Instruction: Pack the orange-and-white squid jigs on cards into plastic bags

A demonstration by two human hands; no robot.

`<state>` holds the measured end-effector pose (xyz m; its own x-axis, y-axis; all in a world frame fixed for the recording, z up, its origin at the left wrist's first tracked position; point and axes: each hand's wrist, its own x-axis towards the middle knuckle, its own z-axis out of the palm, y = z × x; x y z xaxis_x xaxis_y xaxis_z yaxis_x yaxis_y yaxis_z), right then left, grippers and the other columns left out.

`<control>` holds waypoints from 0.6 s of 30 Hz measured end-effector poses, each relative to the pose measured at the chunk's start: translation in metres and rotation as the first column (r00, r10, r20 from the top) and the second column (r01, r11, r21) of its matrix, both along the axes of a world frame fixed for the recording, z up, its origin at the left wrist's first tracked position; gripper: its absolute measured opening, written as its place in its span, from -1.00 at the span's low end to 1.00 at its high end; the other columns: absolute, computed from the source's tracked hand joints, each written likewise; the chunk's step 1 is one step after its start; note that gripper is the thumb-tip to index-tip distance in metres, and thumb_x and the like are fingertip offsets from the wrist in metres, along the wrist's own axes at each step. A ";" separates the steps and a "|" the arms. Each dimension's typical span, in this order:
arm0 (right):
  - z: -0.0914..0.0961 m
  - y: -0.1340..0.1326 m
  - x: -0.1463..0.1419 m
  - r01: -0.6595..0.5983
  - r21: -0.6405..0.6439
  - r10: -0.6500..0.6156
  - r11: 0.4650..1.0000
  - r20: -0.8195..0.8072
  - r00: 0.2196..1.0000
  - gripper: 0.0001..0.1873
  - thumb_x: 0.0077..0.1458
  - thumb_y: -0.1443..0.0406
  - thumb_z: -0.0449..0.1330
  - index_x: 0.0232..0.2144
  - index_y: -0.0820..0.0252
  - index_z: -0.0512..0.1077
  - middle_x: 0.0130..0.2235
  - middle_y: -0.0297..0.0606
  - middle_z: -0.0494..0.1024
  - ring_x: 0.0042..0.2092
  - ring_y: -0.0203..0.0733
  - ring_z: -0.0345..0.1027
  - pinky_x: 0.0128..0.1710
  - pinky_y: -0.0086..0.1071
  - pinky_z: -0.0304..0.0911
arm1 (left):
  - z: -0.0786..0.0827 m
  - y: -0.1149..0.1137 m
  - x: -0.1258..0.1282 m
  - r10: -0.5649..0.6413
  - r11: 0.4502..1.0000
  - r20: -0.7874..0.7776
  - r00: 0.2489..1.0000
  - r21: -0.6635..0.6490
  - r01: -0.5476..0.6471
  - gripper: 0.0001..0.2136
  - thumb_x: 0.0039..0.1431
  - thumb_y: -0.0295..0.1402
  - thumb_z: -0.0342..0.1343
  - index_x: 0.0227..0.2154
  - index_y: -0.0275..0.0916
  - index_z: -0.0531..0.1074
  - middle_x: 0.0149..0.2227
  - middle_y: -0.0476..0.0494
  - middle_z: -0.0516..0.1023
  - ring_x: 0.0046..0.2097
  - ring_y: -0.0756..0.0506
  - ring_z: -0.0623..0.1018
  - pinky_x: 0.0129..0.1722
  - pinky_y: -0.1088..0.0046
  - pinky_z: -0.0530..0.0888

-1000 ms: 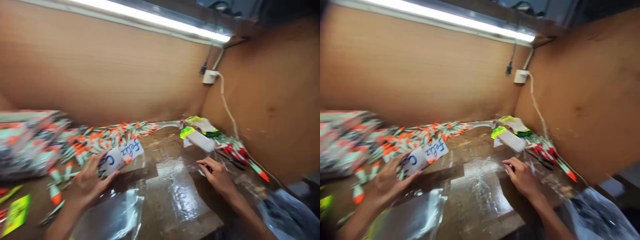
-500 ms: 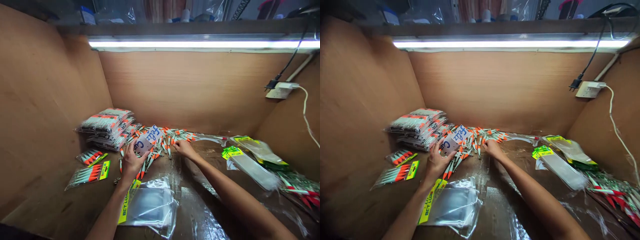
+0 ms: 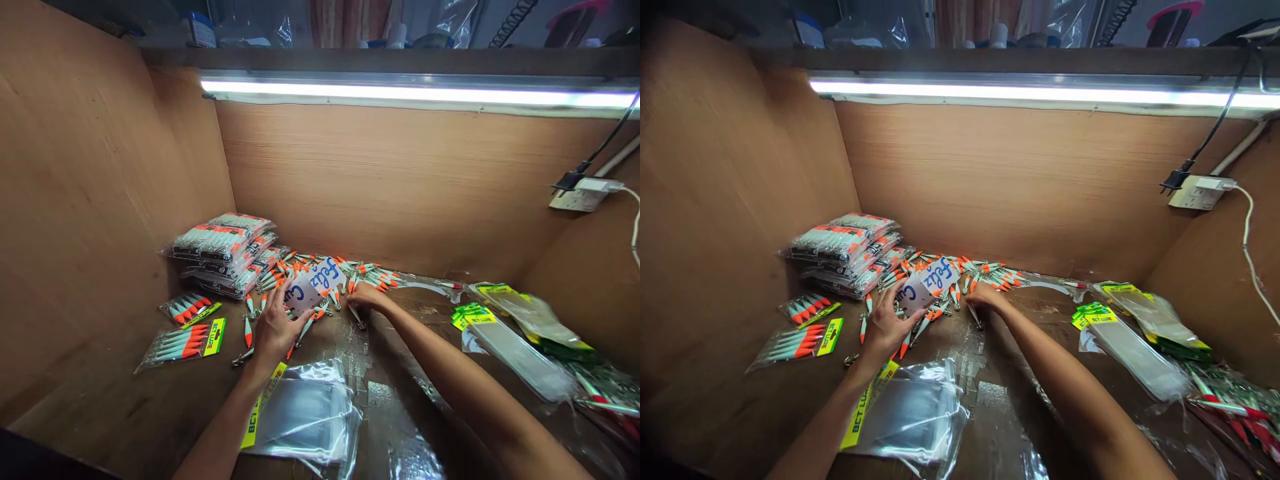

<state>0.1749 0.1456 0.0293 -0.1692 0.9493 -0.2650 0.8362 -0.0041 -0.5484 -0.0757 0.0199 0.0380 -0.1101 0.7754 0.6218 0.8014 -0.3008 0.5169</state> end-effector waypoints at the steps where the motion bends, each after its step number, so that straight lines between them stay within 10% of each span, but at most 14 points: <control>1: 0.001 -0.006 0.009 -0.007 -0.040 0.003 0.999 -0.091 0.996 -0.68 0.03 0.21 0.20 -0.41 0.47 0.37 -0.55 -0.28 0.31 -0.50 -0.53 0.16 -0.42 -0.64 0.17 | 0.000 0.000 0.000 -0.003 1.000 -0.003 1.000 0.003 0.003 -0.32 0.07 -0.16 0.33 0.21 -0.09 0.19 0.12 -0.20 0.39 0.09 -0.25 0.46 0.03 0.19 0.45; 13: -0.017 -0.145 0.136 0.113 -0.077 -0.129 0.991 -0.800 0.586 -0.39 -0.03 -0.02 0.32 -0.21 0.35 0.22 -0.18 -0.12 0.45 -0.26 -0.41 0.42 -0.32 -0.63 0.33 | -0.012 -0.007 0.022 -0.225 0.973 -0.089 0.970 -0.079 0.218 -0.31 0.06 -0.25 0.32 0.23 -0.03 0.16 0.16 -0.12 0.33 0.14 -0.23 0.42 0.14 0.16 0.42; 18: -0.020 -0.195 0.146 0.190 0.234 0.049 0.953 -0.743 0.667 -0.62 0.07 0.15 0.32 -0.31 0.41 0.35 -0.04 -0.05 0.45 -0.06 -0.32 0.44 -0.04 -0.53 0.42 | -0.021 -0.006 0.030 -0.342 0.938 -0.194 0.919 -0.134 0.321 -0.31 0.10 -0.20 0.28 0.25 -0.07 0.12 0.22 -0.17 0.28 0.24 -0.25 0.33 0.22 0.12 0.34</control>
